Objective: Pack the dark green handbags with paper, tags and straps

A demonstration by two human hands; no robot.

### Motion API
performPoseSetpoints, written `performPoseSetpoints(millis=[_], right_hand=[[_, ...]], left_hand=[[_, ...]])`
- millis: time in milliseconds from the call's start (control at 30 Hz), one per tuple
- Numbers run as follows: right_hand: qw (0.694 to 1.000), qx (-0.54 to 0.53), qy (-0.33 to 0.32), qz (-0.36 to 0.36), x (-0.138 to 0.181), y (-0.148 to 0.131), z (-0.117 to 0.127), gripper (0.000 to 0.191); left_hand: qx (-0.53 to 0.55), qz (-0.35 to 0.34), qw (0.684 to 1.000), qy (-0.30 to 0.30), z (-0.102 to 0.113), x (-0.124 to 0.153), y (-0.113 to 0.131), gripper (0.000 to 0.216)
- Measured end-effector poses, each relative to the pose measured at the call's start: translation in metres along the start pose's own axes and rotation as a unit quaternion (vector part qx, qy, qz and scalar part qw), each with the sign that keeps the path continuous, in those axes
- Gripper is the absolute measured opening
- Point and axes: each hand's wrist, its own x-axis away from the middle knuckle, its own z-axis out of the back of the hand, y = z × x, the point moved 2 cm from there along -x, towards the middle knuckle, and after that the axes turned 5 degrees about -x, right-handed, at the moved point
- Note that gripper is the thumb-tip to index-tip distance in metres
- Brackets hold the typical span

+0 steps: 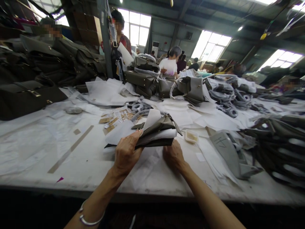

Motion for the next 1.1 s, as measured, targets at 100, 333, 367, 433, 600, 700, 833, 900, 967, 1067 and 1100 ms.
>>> performPoseSetpoints(millis=[100, 333, 367, 433, 600, 700, 833, 900, 967, 1067, 1100], right_hand=[[0.999, -0.009, -0.005, 0.034, 0.003, 0.007, 0.007, 0.028], [0.981, -0.121, -0.006, 0.152, 0.068, -0.028, 0.038, 0.035], [0.974, -0.137, -0.054, 0.173, 0.077, -0.038, 0.037, 0.035], [0.958, -0.138, -0.150, 0.203, 0.091, -0.054, 0.032, 0.034], [0.953, -0.103, -0.222, 0.180, 0.113, -0.059, 0.032, 0.023], [0.939, -0.185, -0.228, 0.178, 0.112, -0.055, 0.053, 0.013], [0.919, -0.336, -0.130, 0.163, 0.074, -0.055, 0.097, 0.014], [0.920, -0.354, -0.038, 0.166, 0.045, -0.055, 0.114, 0.017], [0.929, -0.320, 0.010, 0.183, 0.018, -0.058, 0.118, 0.017], [0.952, -0.184, -0.050, 0.240, -0.010, -0.066, 0.100, 0.016], [0.955, -0.129, -0.096, 0.248, -0.017, -0.067, 0.091, 0.017]], left_hand=[[-0.001, 0.007, 1.000, -0.005, -0.001, 0.001, 0.000, 0.048], [-0.001, -0.022, 1.000, -0.016, -0.002, -0.001, 0.004, 0.051], [-0.002, -0.031, 0.999, -0.024, -0.003, 0.000, 0.006, 0.051], [-0.006, -0.056, 0.997, -0.047, -0.006, 0.005, 0.011, 0.051], [-0.040, -0.171, 0.980, -0.090, -0.021, 0.034, 0.027, 0.049], [-0.075, -0.209, 0.969, -0.107, -0.028, 0.048, 0.033, 0.045], [-0.092, -0.223, 0.964, -0.110, -0.030, 0.051, 0.034, 0.041], [-0.101, -0.224, 0.964, -0.097, -0.030, 0.050, 0.034, 0.039], [-0.111, -0.222, 0.965, -0.087, -0.031, 0.049, 0.036, 0.038], [-0.121, -0.216, 0.966, -0.080, -0.032, 0.051, 0.037, 0.037], [-0.120, -0.216, 0.966, -0.078, -0.033, 0.052, 0.038, 0.037]])
